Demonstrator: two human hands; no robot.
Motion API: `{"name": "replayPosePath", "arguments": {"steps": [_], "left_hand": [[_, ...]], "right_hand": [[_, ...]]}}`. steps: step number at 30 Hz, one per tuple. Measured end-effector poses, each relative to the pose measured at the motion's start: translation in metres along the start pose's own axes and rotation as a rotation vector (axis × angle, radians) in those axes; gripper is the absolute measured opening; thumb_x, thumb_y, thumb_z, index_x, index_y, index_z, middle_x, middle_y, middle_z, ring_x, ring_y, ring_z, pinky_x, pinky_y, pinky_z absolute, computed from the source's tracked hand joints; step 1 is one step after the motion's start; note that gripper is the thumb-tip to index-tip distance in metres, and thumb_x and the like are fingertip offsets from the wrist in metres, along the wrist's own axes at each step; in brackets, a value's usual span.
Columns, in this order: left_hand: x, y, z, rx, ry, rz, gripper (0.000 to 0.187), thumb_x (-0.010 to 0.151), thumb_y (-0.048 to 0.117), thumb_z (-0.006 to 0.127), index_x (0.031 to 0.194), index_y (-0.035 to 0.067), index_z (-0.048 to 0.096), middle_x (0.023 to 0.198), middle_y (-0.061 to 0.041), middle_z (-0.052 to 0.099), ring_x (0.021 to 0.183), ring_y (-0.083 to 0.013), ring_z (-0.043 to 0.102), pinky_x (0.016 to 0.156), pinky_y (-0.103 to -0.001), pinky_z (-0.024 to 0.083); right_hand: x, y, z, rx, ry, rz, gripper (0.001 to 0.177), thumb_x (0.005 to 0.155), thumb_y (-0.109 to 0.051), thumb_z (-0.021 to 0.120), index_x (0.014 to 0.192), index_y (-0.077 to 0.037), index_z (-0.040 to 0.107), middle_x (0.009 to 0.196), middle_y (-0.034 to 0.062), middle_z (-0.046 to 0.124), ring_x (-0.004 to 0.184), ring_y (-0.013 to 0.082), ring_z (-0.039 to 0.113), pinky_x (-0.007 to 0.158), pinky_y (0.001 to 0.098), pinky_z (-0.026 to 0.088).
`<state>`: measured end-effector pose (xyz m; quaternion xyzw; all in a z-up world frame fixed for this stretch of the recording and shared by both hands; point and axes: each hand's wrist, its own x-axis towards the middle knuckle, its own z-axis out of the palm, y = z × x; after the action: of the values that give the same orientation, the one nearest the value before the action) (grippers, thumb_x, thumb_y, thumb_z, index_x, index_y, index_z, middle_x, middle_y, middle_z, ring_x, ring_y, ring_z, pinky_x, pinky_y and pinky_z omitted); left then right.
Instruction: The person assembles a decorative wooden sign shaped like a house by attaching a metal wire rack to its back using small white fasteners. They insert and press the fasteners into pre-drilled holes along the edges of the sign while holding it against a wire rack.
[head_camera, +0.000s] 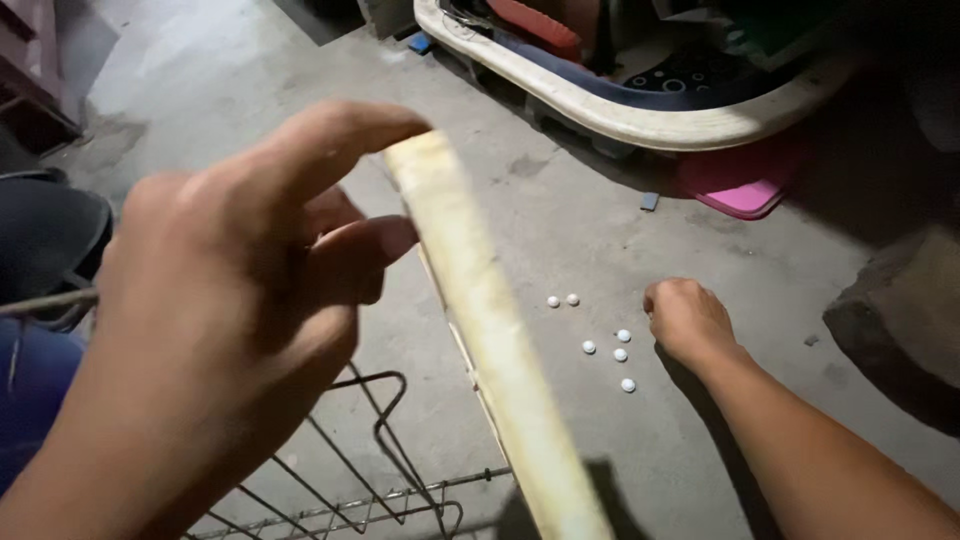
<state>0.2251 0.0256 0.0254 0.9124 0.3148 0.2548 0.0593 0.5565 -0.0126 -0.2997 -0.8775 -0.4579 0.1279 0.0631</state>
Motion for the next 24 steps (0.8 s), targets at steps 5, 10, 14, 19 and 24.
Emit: {"name": "replayPosePath", "arguments": {"steps": [5,10,14,19,24], "left_hand": [[0.001,0.000,0.000,0.032,-0.002,-0.008,0.043,0.093,0.015,0.075,0.135,0.018,0.068,0.061,0.000,0.066,0.044,-0.0105,0.055,0.045,-0.032,0.040],[-0.008,-0.006,0.002,-0.002,-0.001,-0.031,0.041,0.093,0.014,0.073,0.133,0.021,0.066,0.059,0.003,0.068,0.043,-0.0093,0.056,0.040,-0.031,0.039],[-0.018,-0.023,-0.012,-0.080,-0.009,-0.072,0.057,0.083,-0.001,0.065,0.134,0.023,0.063,0.063,0.003,0.065,0.050,-0.0100,0.059,0.044,-0.030,0.043],[-0.058,-0.048,-0.042,-0.164,-0.035,-0.289,0.078,0.065,-0.013,0.054,0.130,0.029,0.065,0.063,-0.003,0.065,0.056,-0.0153,0.065,0.054,-0.032,0.049],[-0.105,-0.064,-0.078,-0.295,0.099,-0.168,0.055,0.076,0.000,0.071,0.125,0.025,0.065,0.074,-0.004,0.072,0.066,-0.0203,0.073,0.057,-0.033,0.053]], "right_hand": [[0.003,-0.002,0.011,0.010,-0.022,0.078,0.020,0.088,-0.003,0.067,0.105,-0.010,0.076,0.115,0.0134,0.072,0.110,0.0300,0.070,0.095,0.0430,0.056],[-0.005,-0.019,-0.012,0.094,0.080,-0.069,0.014,0.089,-0.007,0.071,0.102,-0.005,0.076,0.107,0.0166,0.072,0.099,0.0303,0.070,0.088,0.0417,0.056],[-0.019,-0.089,-0.093,0.474,0.296,-0.286,0.010,0.095,-0.011,0.068,0.101,-0.006,0.075,0.097,0.0122,0.074,0.088,0.0245,0.070,0.078,0.0394,0.052],[-0.112,-0.188,-0.205,0.936,0.152,-0.731,0.014,0.092,-0.006,0.066,0.103,-0.002,0.074,0.088,0.0032,0.074,0.081,0.0104,0.067,0.074,0.0271,0.055],[-0.209,-0.265,-0.240,1.177,-0.178,-0.745,0.013,0.086,-0.004,0.071,0.095,0.001,0.078,0.086,0.0060,0.078,0.081,0.0113,0.073,0.075,0.0280,0.060]]}}
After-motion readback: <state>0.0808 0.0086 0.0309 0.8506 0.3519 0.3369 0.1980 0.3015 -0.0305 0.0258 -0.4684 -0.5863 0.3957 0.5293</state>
